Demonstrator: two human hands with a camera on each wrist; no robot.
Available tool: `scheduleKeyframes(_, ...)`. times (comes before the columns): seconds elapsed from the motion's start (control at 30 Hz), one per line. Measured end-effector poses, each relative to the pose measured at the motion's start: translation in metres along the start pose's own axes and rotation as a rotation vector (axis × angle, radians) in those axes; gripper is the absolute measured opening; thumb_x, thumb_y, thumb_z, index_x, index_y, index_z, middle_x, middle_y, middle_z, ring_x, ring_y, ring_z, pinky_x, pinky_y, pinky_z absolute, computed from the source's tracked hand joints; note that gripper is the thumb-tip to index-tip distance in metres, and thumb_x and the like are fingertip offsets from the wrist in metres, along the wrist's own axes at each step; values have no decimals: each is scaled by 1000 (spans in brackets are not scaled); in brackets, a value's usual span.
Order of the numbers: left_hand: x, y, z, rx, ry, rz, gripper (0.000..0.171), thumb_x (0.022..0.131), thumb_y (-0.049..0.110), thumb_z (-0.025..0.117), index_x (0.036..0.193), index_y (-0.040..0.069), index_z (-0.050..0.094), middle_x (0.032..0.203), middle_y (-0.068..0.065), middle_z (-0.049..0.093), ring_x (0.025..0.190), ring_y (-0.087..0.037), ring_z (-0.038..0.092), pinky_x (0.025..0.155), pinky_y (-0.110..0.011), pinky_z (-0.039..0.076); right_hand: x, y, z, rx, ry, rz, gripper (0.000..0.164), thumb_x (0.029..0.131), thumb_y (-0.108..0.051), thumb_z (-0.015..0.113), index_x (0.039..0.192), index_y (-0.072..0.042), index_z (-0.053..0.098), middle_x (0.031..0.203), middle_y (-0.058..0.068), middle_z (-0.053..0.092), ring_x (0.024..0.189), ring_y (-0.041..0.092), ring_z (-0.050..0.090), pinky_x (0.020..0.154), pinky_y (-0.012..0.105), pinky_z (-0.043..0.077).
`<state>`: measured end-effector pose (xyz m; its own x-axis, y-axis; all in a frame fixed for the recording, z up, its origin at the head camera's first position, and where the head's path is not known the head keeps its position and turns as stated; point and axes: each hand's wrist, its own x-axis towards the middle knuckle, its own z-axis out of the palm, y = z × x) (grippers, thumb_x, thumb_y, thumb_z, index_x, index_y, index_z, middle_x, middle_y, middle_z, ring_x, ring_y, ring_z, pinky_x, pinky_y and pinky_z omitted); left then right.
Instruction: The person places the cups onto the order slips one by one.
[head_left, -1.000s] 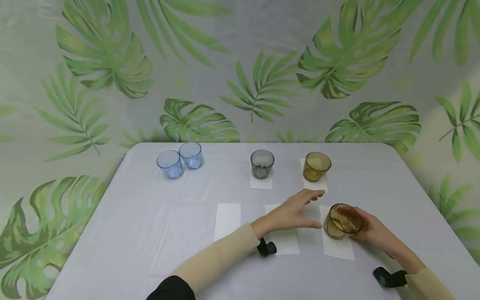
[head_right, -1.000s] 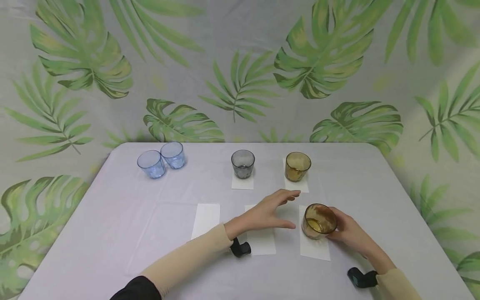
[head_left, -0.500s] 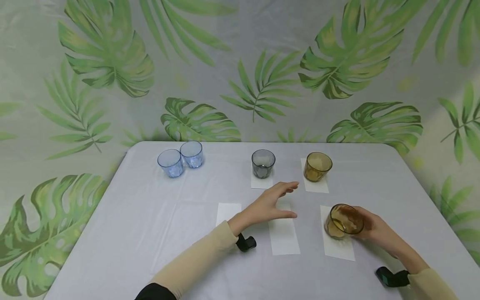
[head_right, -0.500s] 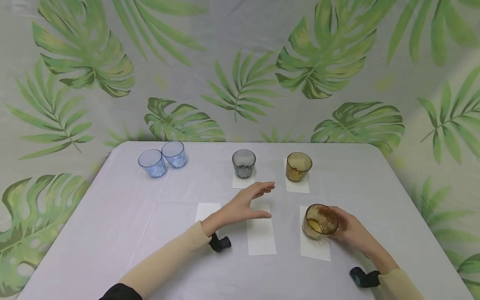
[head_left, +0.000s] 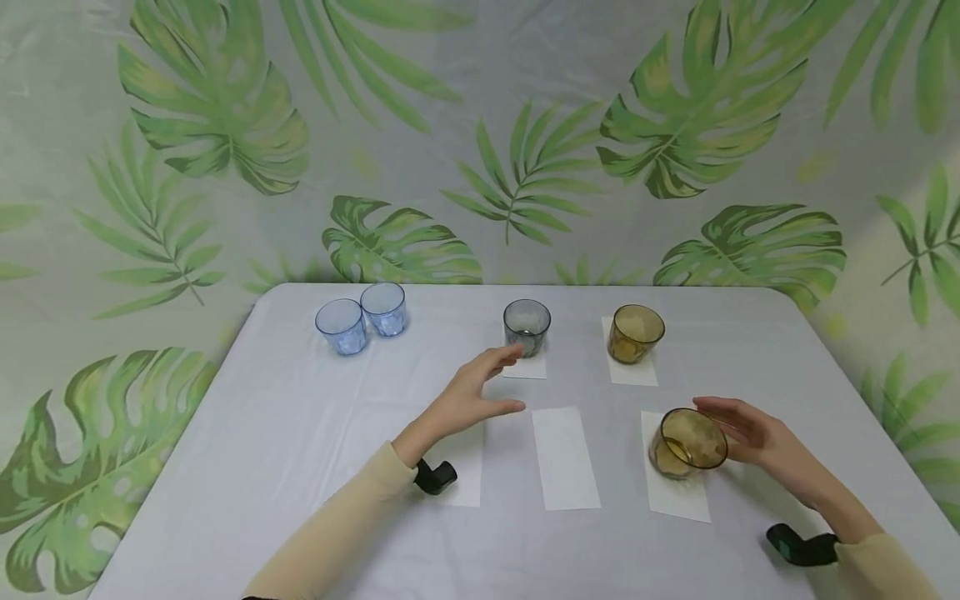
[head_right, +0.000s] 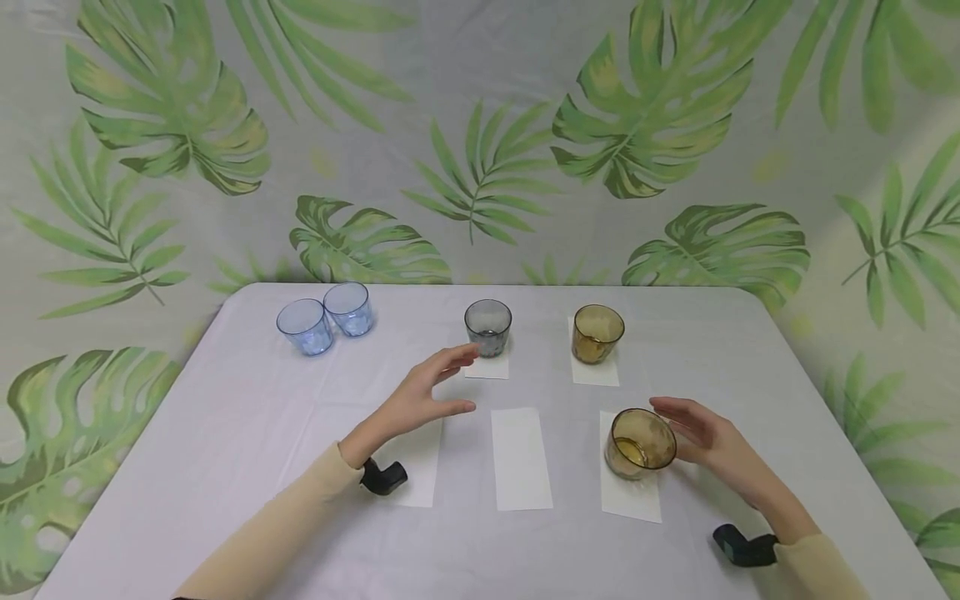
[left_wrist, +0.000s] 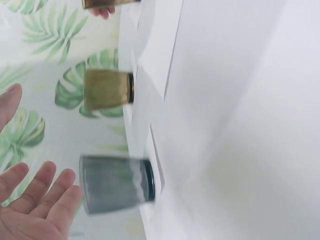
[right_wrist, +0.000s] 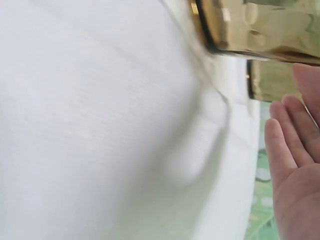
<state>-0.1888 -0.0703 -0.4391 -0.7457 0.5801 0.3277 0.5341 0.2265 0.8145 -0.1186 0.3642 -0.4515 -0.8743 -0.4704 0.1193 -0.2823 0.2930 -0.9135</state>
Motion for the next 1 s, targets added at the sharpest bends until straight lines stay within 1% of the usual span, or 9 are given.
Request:
scheduleKeyframes(0.1,-8,-4,-17,17,54,-22,76,82,12,78,145,2,36,138,-14,47,126,-26,46,108,-31,36,2,-6,-4,-1,5,-7,53,90,15,51,140,10,34,140,-5,47,126,-3,41,95,10,40)
scheduleKeyframes(0.2,-16,-5,-36,28,115,-39,76,81,7,77,144,-1,36,138,-19,47,126,-30,45,108,-38,36,4,-11,-7,-18,17,-18,52,91,14,51,140,9,34,140,-6,46,127,-1,41,97,10,37)
scheduleKeyframes(0.3,-24,8,-58,40,165,-56,74,81,2,75,143,-6,35,137,-25,46,126,-36,44,108,-44,35,6,-16,-9,-27,36,-14,52,91,14,51,140,8,35,139,-6,47,126,-1,42,96,12,39)
scheduleKeyframes(0.43,-35,27,-84,79,208,-107,70,83,-1,73,141,-11,35,136,-28,45,127,-39,42,108,-47,34,8,-22,-11,-25,49,-12,52,92,14,51,141,8,35,140,-5,47,126,0,43,95,13,41)
scheduleKeyframes(0.5,-40,28,-95,94,226,-132,70,83,-2,72,141,-12,34,137,-29,44,128,-40,41,108,-47,33,10,-26,-12,-29,50,-15,51,92,12,51,141,8,35,140,-4,47,127,1,43,96,13,40)
scheduleKeyframes(0.6,-49,29,-109,120,254,-165,69,83,-4,71,140,-14,33,137,-31,43,128,-42,40,108,-49,32,12,-31,-12,-37,50,-9,50,94,9,51,141,6,35,140,-6,47,126,0,43,96,12,39)
scheduleKeyframes(0.73,-60,26,-125,159,298,-191,68,84,-4,71,139,-15,33,136,-31,43,127,-43,40,108,-50,32,15,-37,-10,-49,51,0,49,95,7,51,141,6,36,139,-7,48,126,-1,43,96,11,39)
scheduleKeyframes(0.93,-72,17,-144,194,379,-213,67,83,-3,72,139,-13,35,137,-31,43,127,-43,41,107,-49,33,22,-43,-7,-32,27,-27,49,94,10,50,141,7,35,142,6,46,128,3,43,98,14,38)
scheduleKeyframes(1.0,-75,14,-149,216,401,-221,67,83,-3,72,139,-13,36,137,-31,43,127,-43,41,107,-50,32,24,-46,-5,-22,13,-42,50,94,12,49,141,7,35,142,5,46,128,4,43,99,14,38)
